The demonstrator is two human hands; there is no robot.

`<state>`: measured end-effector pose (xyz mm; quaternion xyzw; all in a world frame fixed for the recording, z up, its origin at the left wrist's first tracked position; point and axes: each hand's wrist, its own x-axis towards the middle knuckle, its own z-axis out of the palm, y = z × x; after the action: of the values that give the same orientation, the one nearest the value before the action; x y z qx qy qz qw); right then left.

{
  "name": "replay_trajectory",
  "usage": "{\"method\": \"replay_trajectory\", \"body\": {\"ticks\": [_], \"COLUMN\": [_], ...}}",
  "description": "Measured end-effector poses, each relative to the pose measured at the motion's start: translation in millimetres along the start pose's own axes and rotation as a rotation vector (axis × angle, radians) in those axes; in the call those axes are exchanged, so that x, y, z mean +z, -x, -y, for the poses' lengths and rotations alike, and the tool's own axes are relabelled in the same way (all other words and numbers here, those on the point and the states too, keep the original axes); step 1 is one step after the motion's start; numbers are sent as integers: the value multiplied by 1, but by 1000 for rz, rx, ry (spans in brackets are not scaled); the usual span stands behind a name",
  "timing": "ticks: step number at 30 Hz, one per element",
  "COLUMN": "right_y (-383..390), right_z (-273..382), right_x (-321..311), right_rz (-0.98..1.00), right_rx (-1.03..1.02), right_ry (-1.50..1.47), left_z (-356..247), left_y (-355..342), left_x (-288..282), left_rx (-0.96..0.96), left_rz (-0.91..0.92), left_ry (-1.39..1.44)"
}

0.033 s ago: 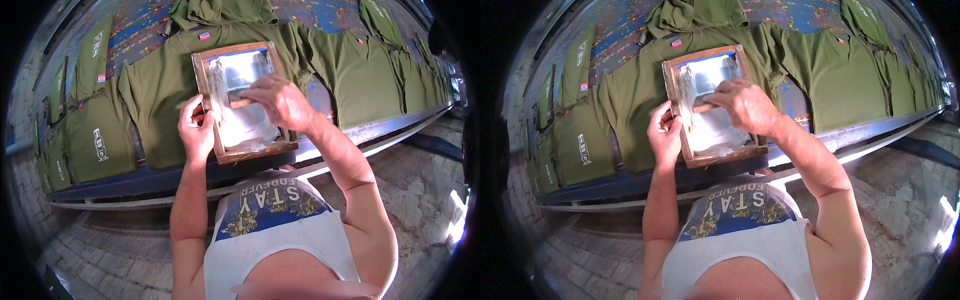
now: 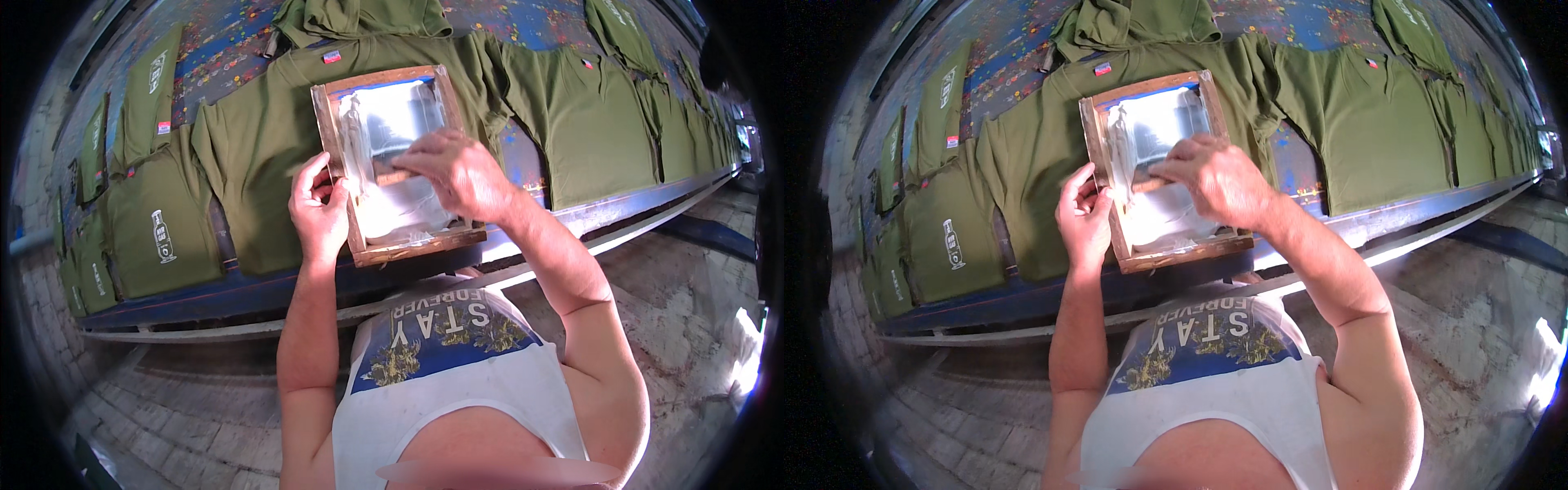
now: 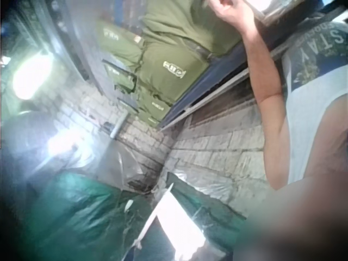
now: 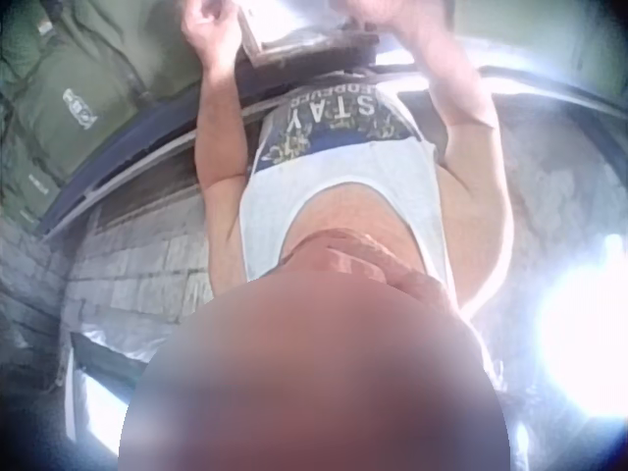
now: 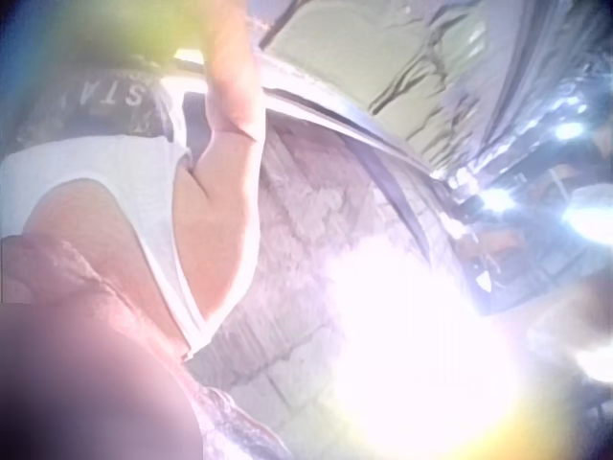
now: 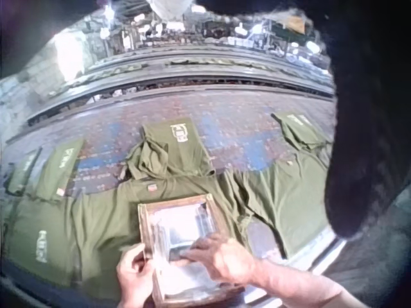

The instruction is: The person holds a wooden screen printing frame over a green t-shirt and repeatedly rubs a dark block across the screen to transfer ink. The person works on one shirt at a time, moving the block back and forth across the screen area. The shirts remain on the table during the process.

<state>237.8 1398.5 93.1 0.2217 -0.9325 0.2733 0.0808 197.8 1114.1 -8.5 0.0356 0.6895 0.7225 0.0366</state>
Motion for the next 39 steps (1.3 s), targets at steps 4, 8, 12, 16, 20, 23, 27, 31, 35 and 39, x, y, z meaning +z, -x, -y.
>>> {"method": "replay_trajectory", "body": {"ticks": [4,8,12,16,20,23,27,31,35,39], "right_y": [40,70,83,93,109,123,143,156,159,152], "right_z": [34,58,65,62,53,45,31,20,16,14], "right_x": [2,7,15,11,0,-7,-17,-25,-23,-12], "right_rz": [49,34,19,21,-93,-175,-223,-261,-339,-437], "right_rx": [13,18,1,-42,-57,-27,-17,28,114,227], "right_ry": [-38,-69,-107,-210,-295,-331,-324,-316,-294,-295], "left_z": [0,-6,-10,-11,-10,-6,0,-2,-11,-20], "left_y": [-1,0,3,8,22,27,26,30,40,54], "left_x": [0,3,9,21,27,26,26,24,27,31], "left_rx": [13,1,-5,18,72,69,169,308,494,668], "left_rz": [-20,-28,-65,-157,-150,-169,-189,-166,-175,-228], "left_ry": [-76,-60,-68,-128,-220,-343,-416,-569,-641,-664]}}
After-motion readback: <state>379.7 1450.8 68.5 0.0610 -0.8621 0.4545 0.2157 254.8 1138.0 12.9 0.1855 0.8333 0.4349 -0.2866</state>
